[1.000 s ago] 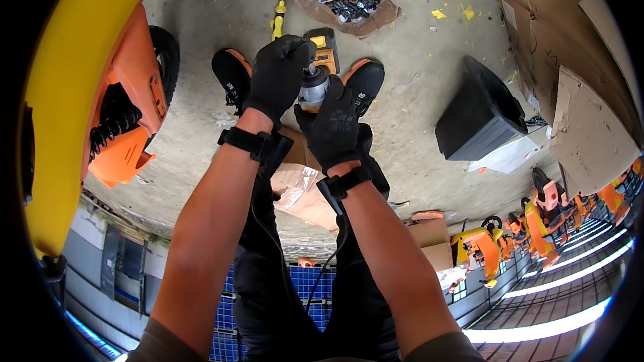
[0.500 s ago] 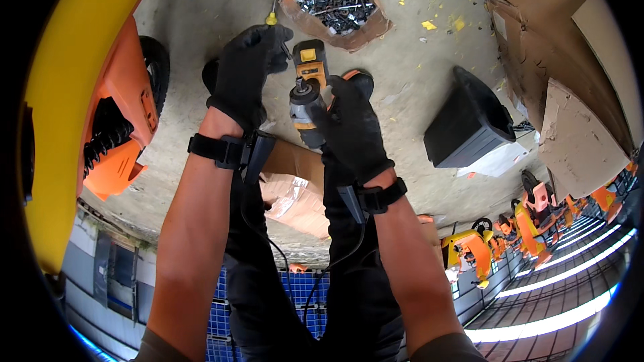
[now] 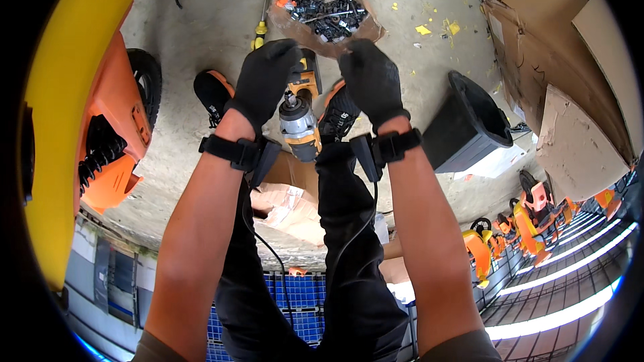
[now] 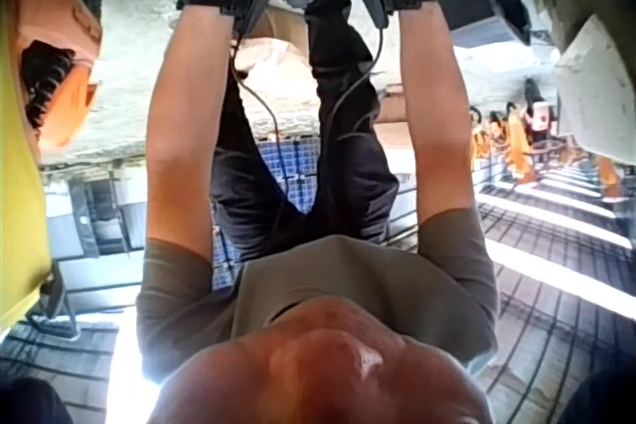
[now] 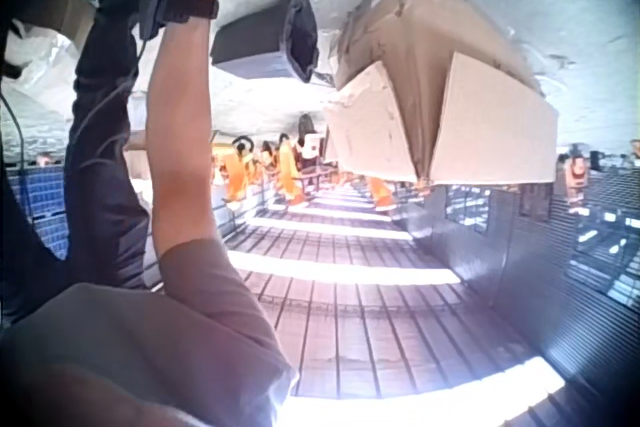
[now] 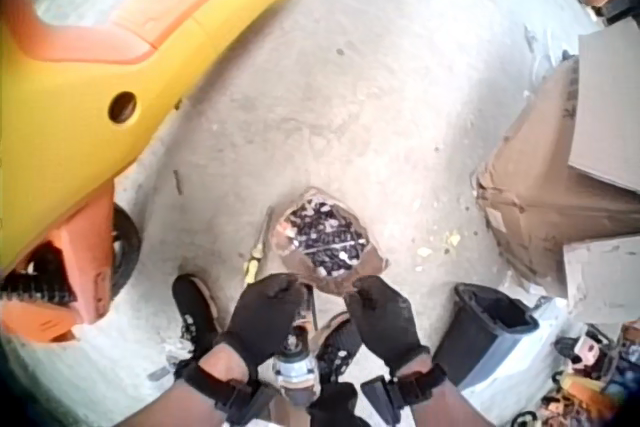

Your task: The person uses a power drill to unscrew a panel on an orange scooter, adjusts the scooter body by hand, and then sits down to open a plastic bag of fasteners and install one into the scooter frame with the power drill.

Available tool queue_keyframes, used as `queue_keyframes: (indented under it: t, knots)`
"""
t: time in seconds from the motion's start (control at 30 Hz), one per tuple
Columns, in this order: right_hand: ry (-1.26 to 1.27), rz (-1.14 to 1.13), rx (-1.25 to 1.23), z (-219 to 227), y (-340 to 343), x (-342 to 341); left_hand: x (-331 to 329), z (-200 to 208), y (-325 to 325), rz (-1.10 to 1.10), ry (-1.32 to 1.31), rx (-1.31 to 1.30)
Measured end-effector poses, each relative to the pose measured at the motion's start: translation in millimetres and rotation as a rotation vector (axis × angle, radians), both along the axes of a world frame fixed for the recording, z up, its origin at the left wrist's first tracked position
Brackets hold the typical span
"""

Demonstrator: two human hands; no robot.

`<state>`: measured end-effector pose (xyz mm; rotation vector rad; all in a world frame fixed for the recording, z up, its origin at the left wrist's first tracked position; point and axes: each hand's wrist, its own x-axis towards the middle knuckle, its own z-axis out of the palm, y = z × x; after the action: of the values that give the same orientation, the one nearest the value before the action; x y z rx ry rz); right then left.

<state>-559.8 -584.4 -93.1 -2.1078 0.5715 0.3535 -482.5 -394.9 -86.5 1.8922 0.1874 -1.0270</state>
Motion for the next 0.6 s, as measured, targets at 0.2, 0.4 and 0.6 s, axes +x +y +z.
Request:
queue_keyframes:
  t: [0.2, 0.4, 0.6]
  knots:
    - [-0.048, 0.123, -0.253, -45.7, -7.9, 17.3, -35.0, 74.7, 35.2, 0.165, 0.113, -0.006]
    - [-0.040, 0.306, -0.402, -115.0, 2.8, 78.1, -74.9, 120.8, 47.0, 0.253, 0.108, 0.097]
    - [-0.001, 0.405, -0.581, -161.5, 5.2, 85.7, -66.7, 105.1, 40.0, 0.222, 0.051, 0.110]
